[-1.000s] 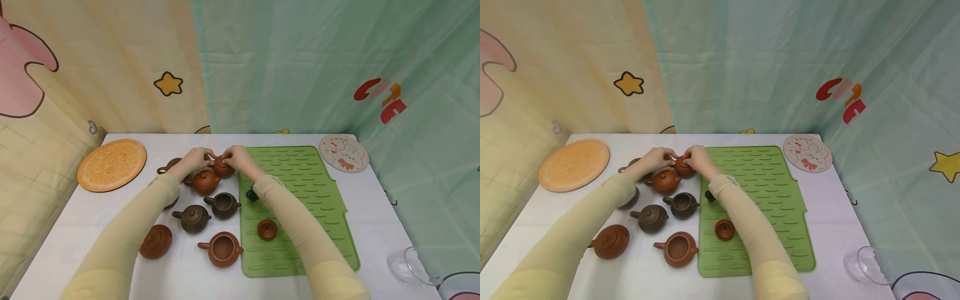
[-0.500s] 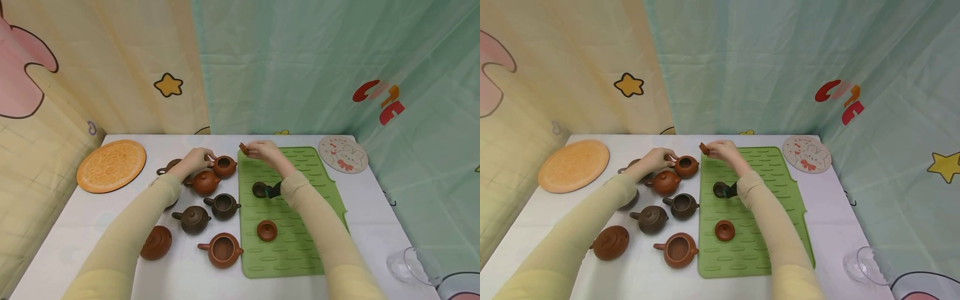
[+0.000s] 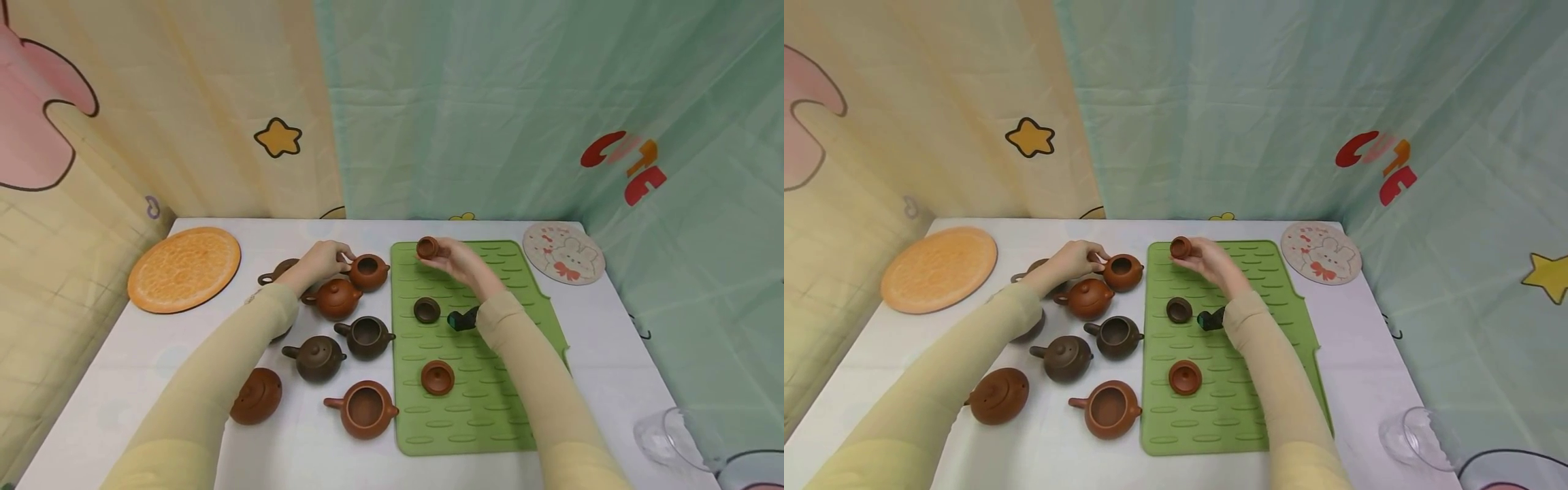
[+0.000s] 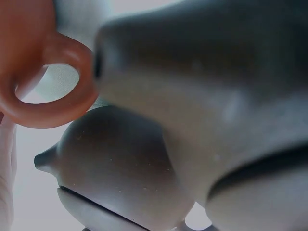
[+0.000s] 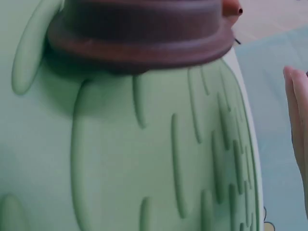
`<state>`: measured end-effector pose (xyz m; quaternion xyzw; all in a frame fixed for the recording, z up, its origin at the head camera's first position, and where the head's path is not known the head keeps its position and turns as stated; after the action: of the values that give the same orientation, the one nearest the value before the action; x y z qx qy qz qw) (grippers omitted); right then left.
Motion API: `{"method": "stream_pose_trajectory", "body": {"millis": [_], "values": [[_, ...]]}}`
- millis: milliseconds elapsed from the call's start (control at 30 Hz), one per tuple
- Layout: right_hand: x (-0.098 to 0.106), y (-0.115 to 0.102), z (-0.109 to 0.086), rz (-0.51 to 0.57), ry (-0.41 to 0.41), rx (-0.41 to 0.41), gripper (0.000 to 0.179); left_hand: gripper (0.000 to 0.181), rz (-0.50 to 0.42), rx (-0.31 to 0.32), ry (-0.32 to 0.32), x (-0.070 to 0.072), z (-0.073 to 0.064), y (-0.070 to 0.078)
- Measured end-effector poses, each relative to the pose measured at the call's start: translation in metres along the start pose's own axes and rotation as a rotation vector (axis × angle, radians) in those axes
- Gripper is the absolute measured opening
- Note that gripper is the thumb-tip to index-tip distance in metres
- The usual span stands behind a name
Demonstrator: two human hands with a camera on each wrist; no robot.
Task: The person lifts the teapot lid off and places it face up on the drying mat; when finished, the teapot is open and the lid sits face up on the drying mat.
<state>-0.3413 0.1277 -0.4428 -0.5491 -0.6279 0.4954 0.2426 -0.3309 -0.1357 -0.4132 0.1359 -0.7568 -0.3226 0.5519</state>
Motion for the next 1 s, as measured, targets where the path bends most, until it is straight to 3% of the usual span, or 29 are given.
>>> {"method": "stream_pose_trajectory", "body": {"millis": [67, 133, 333, 500, 700, 1000], "values": [[0.004, 0.004, 0.003, 0.038, 0.026, -0.019, 0.049, 0.021, -0.003, -0.006, 0.003, 0.0, 0.0, 0.001], [0.006, 0.007, 0.004, 0.01, 0.044, -0.022, 0.049, 0.021, -0.007, -0.009, 0.003, 0.0, 0.0, 0.001], [0.005, 0.01, 0.005, -0.307, 0.093, -0.006, 0.049, 0.021, -0.014, -0.005, 0.004, -0.001, 0.0, 0.002], [0.005, 0.012, 0.006, -0.5, 0.208, -0.017, 0.049, 0.021, -0.017, 0.014, 0.0, -0.001, -0.001, 0.001], [0.005, 0.013, 0.01, -0.541, 0.334, -0.014, 0.043, 0.021, -0.014, 0.031, -0.007, -0.001, -0.001, -0.001], [0.006, 0.019, 0.011, -0.581, 0.369, -0.021, 0.039, 0.022, -0.029, 0.038, -0.009, -0.001, -0.001, -0.002]]}}
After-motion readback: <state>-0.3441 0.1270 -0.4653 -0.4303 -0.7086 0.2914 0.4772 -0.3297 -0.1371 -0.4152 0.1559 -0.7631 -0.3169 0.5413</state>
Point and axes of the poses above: each hand's wrist, its own z-axis towards the middle knuckle, its own x-axis out of the back of the hand, y = z × x, the point moved 5 cm from there along z, towards the middle knuckle, and after that the axes turned 10 degrees about -z, right-handed, at the moved point
